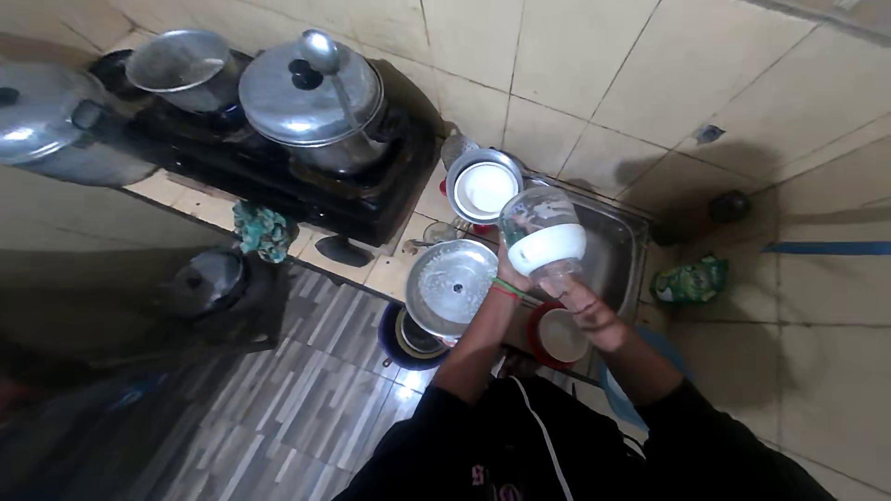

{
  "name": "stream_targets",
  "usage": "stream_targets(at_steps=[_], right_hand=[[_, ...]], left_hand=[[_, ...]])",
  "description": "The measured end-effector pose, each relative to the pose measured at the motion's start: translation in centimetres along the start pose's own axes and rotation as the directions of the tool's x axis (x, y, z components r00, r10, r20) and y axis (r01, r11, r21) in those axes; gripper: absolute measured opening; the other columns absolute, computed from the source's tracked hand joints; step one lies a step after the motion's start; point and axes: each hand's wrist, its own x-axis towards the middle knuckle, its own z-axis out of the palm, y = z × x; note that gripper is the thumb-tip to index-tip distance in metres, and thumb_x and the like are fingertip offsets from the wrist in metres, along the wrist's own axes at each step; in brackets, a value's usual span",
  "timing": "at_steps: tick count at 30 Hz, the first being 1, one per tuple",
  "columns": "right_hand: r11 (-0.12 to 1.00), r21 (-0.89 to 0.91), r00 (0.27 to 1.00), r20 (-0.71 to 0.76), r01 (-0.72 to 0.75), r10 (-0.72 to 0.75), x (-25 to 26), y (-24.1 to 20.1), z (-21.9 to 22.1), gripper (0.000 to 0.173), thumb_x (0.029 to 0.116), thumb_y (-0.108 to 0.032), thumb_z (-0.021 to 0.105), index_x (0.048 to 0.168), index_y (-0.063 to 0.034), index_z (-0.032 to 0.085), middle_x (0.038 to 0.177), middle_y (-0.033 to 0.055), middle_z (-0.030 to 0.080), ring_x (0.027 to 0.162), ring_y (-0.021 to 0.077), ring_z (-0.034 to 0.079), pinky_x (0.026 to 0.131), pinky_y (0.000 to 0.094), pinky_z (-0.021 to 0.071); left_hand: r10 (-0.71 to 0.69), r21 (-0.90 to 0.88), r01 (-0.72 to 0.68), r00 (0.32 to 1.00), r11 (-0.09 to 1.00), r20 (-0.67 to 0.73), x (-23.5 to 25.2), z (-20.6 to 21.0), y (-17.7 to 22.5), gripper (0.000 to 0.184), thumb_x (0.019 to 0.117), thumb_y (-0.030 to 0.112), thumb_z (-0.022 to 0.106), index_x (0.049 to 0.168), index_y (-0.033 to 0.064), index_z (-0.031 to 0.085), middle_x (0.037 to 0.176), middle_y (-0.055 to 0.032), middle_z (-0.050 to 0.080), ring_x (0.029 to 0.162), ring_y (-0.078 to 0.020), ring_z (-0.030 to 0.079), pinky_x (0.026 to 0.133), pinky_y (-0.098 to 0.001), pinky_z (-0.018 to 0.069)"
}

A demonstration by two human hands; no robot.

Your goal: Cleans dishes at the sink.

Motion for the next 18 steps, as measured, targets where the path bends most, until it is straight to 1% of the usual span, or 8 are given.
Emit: stream_targets(at_steps=[2, 3, 4, 6, 8, 12, 15, 18], right_hand=[[0.841, -0.532, 0.994, 0.100, 0.097, -0.051, -0.7, -1.0, 0.0, 0.033, 0.1035, -0.007, 0.053, 0.127, 0.0130, 0.062, 0.127, 0.0278, 0.065, 0.123, 0.0305, 0.061, 0.110, 0.0388, 0.0431], [0.679, -0.694, 0.971, 0.162, 0.239, -0.176, -0.6, -0.6, 0.0, 0.030, 0.1030, -0.010, 0.055, 0.122, 0.0102, 0.067, 0.121, 0.0297, 0.068, 0.118, 0.0389, 0.065, 0.106, 0.0495, 0.0471], [0.521, -0.761, 0.908, 0.214, 0.387, -0.361, -0.4, 0.5, -0.2, 0.025, 0.0990, -0.011, 0.061, 0.112, 0.0066, 0.072, 0.109, 0.0275, 0.072, 0.106, 0.0404, 0.070, 0.095, 0.0528, 0.0541], [0.400, -0.769, 0.826, 0.280, 0.498, -0.489, -0.5, 1.2, -1.0, 0.022, 0.0959, -0.010, 0.064, 0.109, 0.0046, 0.073, 0.105, 0.0249, 0.073, 0.101, 0.0387, 0.072, 0.091, 0.0513, 0.0562], [0.376, -0.790, 0.841, 0.300, 0.484, -0.451, -0.6, 0.9, -1.4, 0.021, 0.0965, -0.007, 0.063, 0.110, 0.0056, 0.073, 0.107, 0.0263, 0.072, 0.103, 0.0416, 0.071, 0.091, 0.0542, 0.0563], [0.435, -0.847, 0.946, 0.321, 0.306, -0.041, -0.6, -1.1, -1.3, 0.032, 0.1061, -0.008, 0.046, 0.124, 0.0104, 0.066, 0.121, 0.0324, 0.067, 0.118, 0.0476, 0.064, 0.103, 0.0581, 0.0480], [0.540, -0.827, 0.925, 0.312, 0.153, 0.216, -0.8, -3.5, -0.7, 0.037, 0.1088, -0.007, 0.039, 0.133, 0.0149, 0.057, 0.132, 0.0358, 0.059, 0.129, 0.0481, 0.055, 0.111, 0.0556, 0.0402], [0.628, -0.777, 0.884, 0.321, 0.039, 0.341, -0.8, -5.9, -0.8, 0.035, 0.1090, -0.011, 0.043, 0.132, 0.0112, 0.057, 0.128, 0.0319, 0.060, 0.122, 0.0405, 0.058, 0.106, 0.0516, 0.0425]], left_hand=[[-0.017, 0.000, 0.017, 1.000, 1.000, -0.005, -0.2, 0.2, 0.7, 0.069, 0.1031, 0.067, 0.011, 0.104, 0.0189, 0.060, 0.083, -0.0002, 0.068, 0.076, -0.0114, 0.067, 0.064, -0.0307, 0.0573], [-0.018, 0.018, 0.018, 1.000, 1.000, -0.010, -0.3, 0.3, 1.2, 0.067, 0.1046, 0.063, 0.010, 0.102, 0.0183, 0.060, 0.081, -0.0002, 0.067, 0.075, -0.0114, 0.066, 0.064, -0.0311, 0.0566], [-0.021, 0.054, 0.021, 1.000, 0.998, -0.006, -0.4, 0.3, 1.7, 0.068, 0.1050, 0.062, 0.007, 0.100, 0.0183, 0.059, 0.080, 0.0000, 0.067, 0.074, -0.0114, 0.067, 0.064, -0.0310, 0.0570], [-0.030, 0.109, 0.030, 1.000, 0.994, 0.001, -0.6, 0.4, 2.1, 0.068, 0.1054, 0.060, 0.007, 0.095, 0.0191, 0.060, 0.076, 0.0006, 0.067, 0.069, -0.0112, 0.067, 0.060, -0.0302, 0.0569], [-0.042, 0.168, 0.034, 0.998, 0.985, 0.043, -0.8, 0.5, 2.1, 0.070, 0.1026, 0.067, 0.009, 0.098, 0.0219, 0.062, 0.079, 0.0017, 0.069, 0.072, -0.0111, 0.068, 0.061, -0.0312, 0.0580], [-0.037, 0.433, -0.011, 0.994, 0.902, 0.102, -1.9, -0.2, 2.0, 0.077, 0.0919, 0.084, 0.024, 0.136, 0.0304, 0.058, 0.114, 0.0002, 0.071, 0.097, -0.0160, 0.070, 0.073, -0.0380, 0.0611], [-0.070, 0.376, 0.054, 0.997, 0.925, 0.027, -1.7, -1.3, 1.4, 0.061, 0.0959, 0.071, 0.045, 0.131, 0.0233, 0.058, 0.111, -0.0045, 0.070, 0.096, -0.0198, 0.070, 0.074, -0.0395, 0.0613], [-0.076, 0.316, 0.067, 0.997, 0.946, 0.017, -0.9, -1.6, 1.2, 0.058, 0.0970, 0.068, 0.046, 0.131, 0.0235, 0.059, 0.111, -0.0041, 0.071, 0.096, -0.0195, 0.070, 0.073, -0.0391, 0.0614]])
